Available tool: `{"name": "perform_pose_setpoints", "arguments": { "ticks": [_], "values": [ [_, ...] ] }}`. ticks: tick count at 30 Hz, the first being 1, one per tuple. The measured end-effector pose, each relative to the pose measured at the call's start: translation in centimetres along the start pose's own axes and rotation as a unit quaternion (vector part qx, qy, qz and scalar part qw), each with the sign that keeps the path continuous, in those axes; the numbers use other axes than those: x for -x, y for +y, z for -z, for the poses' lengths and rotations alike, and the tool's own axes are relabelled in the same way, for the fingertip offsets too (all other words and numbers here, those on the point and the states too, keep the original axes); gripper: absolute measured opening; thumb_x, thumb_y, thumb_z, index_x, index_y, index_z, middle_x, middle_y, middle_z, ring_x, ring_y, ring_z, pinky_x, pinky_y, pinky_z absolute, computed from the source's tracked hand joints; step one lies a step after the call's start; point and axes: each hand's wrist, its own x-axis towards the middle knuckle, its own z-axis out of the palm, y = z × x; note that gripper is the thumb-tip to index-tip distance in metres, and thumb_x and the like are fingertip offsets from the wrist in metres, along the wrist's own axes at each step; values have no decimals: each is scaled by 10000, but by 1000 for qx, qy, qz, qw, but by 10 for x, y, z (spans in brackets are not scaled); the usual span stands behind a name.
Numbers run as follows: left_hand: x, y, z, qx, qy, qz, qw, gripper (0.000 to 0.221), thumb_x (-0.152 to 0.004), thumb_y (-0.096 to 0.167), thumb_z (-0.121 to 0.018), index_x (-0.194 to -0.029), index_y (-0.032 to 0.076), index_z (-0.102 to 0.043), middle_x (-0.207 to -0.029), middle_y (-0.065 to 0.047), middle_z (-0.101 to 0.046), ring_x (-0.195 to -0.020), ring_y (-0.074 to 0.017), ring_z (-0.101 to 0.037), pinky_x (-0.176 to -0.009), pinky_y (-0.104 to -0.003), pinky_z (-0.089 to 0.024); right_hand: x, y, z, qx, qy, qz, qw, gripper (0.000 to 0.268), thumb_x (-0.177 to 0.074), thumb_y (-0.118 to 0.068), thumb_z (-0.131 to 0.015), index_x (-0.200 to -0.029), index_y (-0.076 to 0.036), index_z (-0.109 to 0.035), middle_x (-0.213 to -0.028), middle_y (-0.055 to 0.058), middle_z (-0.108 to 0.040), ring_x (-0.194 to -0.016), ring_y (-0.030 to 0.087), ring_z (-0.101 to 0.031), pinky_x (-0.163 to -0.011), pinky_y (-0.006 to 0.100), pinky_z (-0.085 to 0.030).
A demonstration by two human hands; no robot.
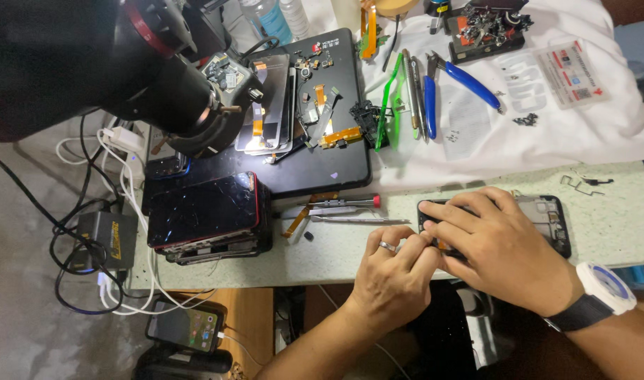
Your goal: The person disassembles a smartphone, removes the battery and internal components, and uses a screwdriver and tweezers to manipulate small parts. They place removed screws and components on the workbench and continue adjusting internal connectors.
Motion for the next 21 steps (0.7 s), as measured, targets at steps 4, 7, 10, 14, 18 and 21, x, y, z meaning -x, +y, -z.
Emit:
{"name": "perform_pose_setpoints", "arguments": {
  "ticks": [4, 7, 10, 14, 18, 21],
  "values": [
    [1, -3, 2, 24, 11, 3, 1000, 208, -845, 50, -670, -1048, 20, -703, -1173, -84, -679, -1100, -272, -634, -986, -431, -457, -1, 2, -1, -28, 10, -26, 999, 368, -659, -288, -792, -987, -134, -729, -1232, -11, -688, -1144, 248, -568, -997, 471, -388],
    [1, -3, 4, 29, 9, 3, 1000, 178, -862, 47, -677, -1035, 20, -707, -1158, -74, -670, -1095, -268, -637, -975, -424, -462, 0, 1, -4, -45, 26, -37, 998, 336, -666, -308, -792, -945, -133, -728, -1246, -27, -686, -1152, 237, -569, -1009, 462, -380],
    [1, -2, 4, 31, 23, 1, 999, 170, -843, 45, -674, -1008, 20, -706, -1163, -83, -664, -1104, -278, -641, -976, -429, -463, 4, 1, -5, -39, 25, -36, 998, 368, -660, -309, -788, -976, -129, -730, -1278, -23, -671, -1149, 244, -562, -1007, 459, -374],
    [0, 0, 3, 28, 40, 12, 999, 132, -851, 40, -675, -981, 39, -700, -1156, -73, -659, -1111, -280, -647, -966, -427, -465, 8, 1, -7, -16, 29, -24, 999, 422, -677, -302, -774, -1054, -118, -725, -1319, 31, -633, -1170, 272, -548, -1016, 472, -369],
    [0, 0, 2, 21, 41, 5, 999, 121, -859, 37, -679, -979, 32, -698, -1149, -72, -663, -1091, -274, -649, -953, -422, -472, 7, 1, -5, -4, 28, -15, 999, 447, -676, -299, -769, -1079, -113, -717, -1317, 51, -627, -1161, 292, -551, -1014, 481, -370],
    [1, -1, 2, 16, 31, 0, 999, 112, -855, 39, -677, -966, 31, -689, -1159, -81, -673, -1070, -269, -654, -943, -418, -480, 4, 0, -4, -1, 14, -18, 1000, 425, -662, -287, -771, -1045, -108, -726, -1284, 46, -641, -1142, 289, -570, -999, 484, -384]
  ]
}}
